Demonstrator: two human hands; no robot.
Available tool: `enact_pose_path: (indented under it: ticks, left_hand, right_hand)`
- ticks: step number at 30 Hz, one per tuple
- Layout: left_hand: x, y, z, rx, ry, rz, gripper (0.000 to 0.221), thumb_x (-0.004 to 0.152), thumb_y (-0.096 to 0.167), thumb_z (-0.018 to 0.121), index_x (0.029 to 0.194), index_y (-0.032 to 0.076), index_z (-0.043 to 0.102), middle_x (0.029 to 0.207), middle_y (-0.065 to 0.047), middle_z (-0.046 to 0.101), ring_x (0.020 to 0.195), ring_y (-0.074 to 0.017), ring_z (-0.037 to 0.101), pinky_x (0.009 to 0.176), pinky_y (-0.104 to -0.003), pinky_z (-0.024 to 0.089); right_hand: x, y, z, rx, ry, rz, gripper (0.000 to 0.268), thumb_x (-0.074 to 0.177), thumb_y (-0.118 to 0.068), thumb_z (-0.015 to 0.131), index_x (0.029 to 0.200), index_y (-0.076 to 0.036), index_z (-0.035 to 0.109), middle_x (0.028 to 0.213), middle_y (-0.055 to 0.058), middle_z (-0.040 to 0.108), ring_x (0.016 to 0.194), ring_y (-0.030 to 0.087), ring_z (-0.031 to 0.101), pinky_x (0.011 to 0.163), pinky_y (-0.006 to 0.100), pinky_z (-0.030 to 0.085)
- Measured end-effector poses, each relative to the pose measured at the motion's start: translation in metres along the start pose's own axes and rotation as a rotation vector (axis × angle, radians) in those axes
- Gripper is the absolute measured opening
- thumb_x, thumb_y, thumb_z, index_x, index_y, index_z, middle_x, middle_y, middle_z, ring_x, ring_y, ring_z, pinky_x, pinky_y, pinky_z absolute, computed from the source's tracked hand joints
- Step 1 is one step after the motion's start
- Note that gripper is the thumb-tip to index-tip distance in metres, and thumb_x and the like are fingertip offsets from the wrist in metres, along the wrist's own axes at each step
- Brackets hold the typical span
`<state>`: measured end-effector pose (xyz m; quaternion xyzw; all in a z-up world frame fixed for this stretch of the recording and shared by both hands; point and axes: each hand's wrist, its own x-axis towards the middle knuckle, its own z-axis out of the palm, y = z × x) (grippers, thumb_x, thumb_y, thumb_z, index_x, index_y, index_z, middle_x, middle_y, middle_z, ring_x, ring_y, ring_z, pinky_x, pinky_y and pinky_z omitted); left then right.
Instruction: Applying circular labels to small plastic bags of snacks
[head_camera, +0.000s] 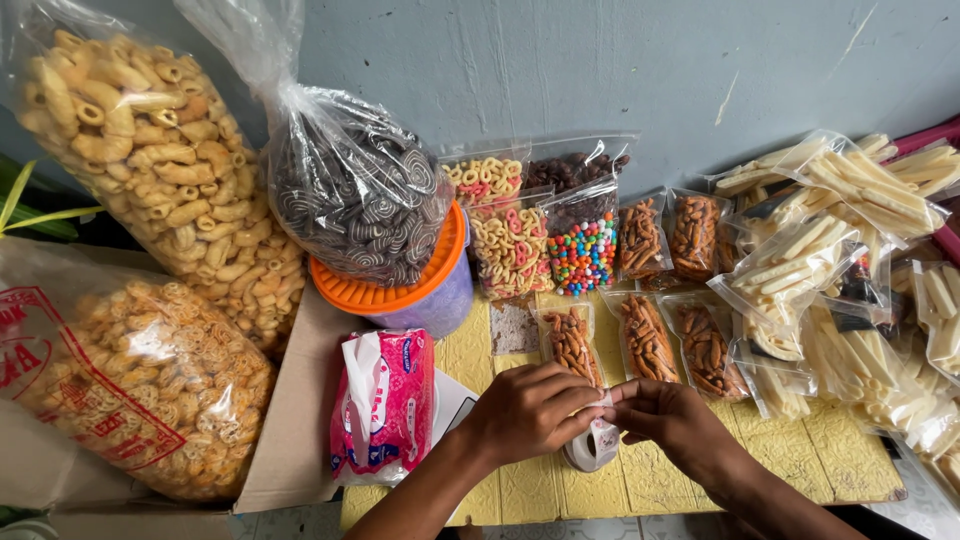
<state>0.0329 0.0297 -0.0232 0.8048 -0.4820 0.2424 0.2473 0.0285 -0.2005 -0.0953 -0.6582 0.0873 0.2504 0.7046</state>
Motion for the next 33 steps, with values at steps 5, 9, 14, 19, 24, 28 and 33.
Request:
enact_pose_path:
  ticks: [5, 9, 14, 19, 24, 28, 33]
  left_hand:
    - [-0.004, -0.002, 0.003, -0.018, -0.011, -0.014, 0.006, 0.095, 0.006, 0.075, 0.1, 0.005, 0.071, 0.098, -0.007, 0.075, 0.085, -0.0217, 0.067, 0.07, -0.034, 0.055]
    - [-0.004, -0.001, 0.004, -0.027, -0.023, -0.02, 0.007, 0.092, 0.004, 0.075, 0.096, 0.006, 0.069, 0.095, -0.006, 0.074, 0.083, -0.0217, 0.067, 0.067, -0.034, 0.053]
    - [-0.002, 0.0, 0.002, -0.158, -0.033, -0.091, 0.01, 0.093, 0.006, 0.072, 0.102, 0.004, 0.069, 0.099, -0.008, 0.074, 0.085, -0.0244, 0.069, 0.073, -0.037, 0.056]
    - [-0.005, 0.001, 0.0, -0.257, -0.093, -0.195, 0.021, 0.094, 0.007, 0.064, 0.114, 0.004, 0.066, 0.106, -0.009, 0.074, 0.092, -0.0264, 0.071, 0.079, -0.038, 0.057]
    - [-0.01, -0.002, -0.001, -0.313, -0.168, -0.176, 0.037, 0.094, -0.001, 0.066, 0.126, 0.016, 0.068, 0.12, -0.008, 0.066, 0.095, -0.0267, 0.071, 0.073, -0.04, 0.059]
    - [-0.012, -0.001, 0.005, -0.287, -0.159, -0.142, 0.032, 0.092, 0.0, 0.069, 0.119, 0.016, 0.073, 0.121, -0.006, 0.066, 0.096, -0.0266, 0.072, 0.079, -0.039, 0.06]
    - [-0.012, 0.0, 0.007, -0.273, -0.175, -0.129, 0.031, 0.089, -0.005, 0.073, 0.113, 0.013, 0.073, 0.112, -0.009, 0.067, 0.09, -0.0287, 0.07, 0.075, -0.041, 0.06]
  right_hand:
    - [0.0, 0.005, -0.003, 0.005, -0.038, -0.023, 0.018, 0.083, 0.0, 0.082, 0.1, 0.003, 0.084, 0.088, 0.013, 0.082, 0.078, 0.021, 0.068, 0.072, 0.035, 0.051]
    - [0.002, 0.008, -0.004, 0.017, -0.041, -0.013, 0.018, 0.083, 0.003, 0.082, 0.1, 0.004, 0.083, 0.086, 0.014, 0.081, 0.077, 0.022, 0.068, 0.069, 0.035, 0.051]
    - [0.002, 0.01, -0.003, -0.002, -0.09, -0.046, 0.014, 0.084, 0.003, 0.082, 0.098, 0.005, 0.083, 0.084, 0.013, 0.081, 0.072, 0.02, 0.066, 0.067, 0.033, 0.05]
    - [-0.002, 0.008, -0.001, -0.008, -0.133, -0.057, 0.011, 0.086, 0.0, 0.079, 0.097, 0.002, 0.082, 0.085, 0.01, 0.08, 0.074, 0.019, 0.066, 0.069, 0.033, 0.049]
    - [-0.006, -0.005, -0.001, -0.146, -0.113, -0.022, 0.015, 0.086, -0.001, 0.076, 0.095, 0.006, 0.086, 0.09, 0.012, 0.084, 0.086, 0.018, 0.069, 0.084, 0.031, 0.051]
    - [-0.014, -0.024, 0.001, -0.18, -0.14, -0.004, 0.022, 0.085, -0.006, 0.074, 0.1, 0.004, 0.087, 0.095, 0.012, 0.086, 0.088, 0.019, 0.073, 0.083, 0.03, 0.052]
    - [-0.012, -0.024, -0.004, -0.346, -0.196, -0.031, 0.021, 0.086, -0.007, 0.071, 0.097, -0.002, 0.088, 0.093, 0.004, 0.086, 0.087, 0.012, 0.07, 0.082, 0.028, 0.053]
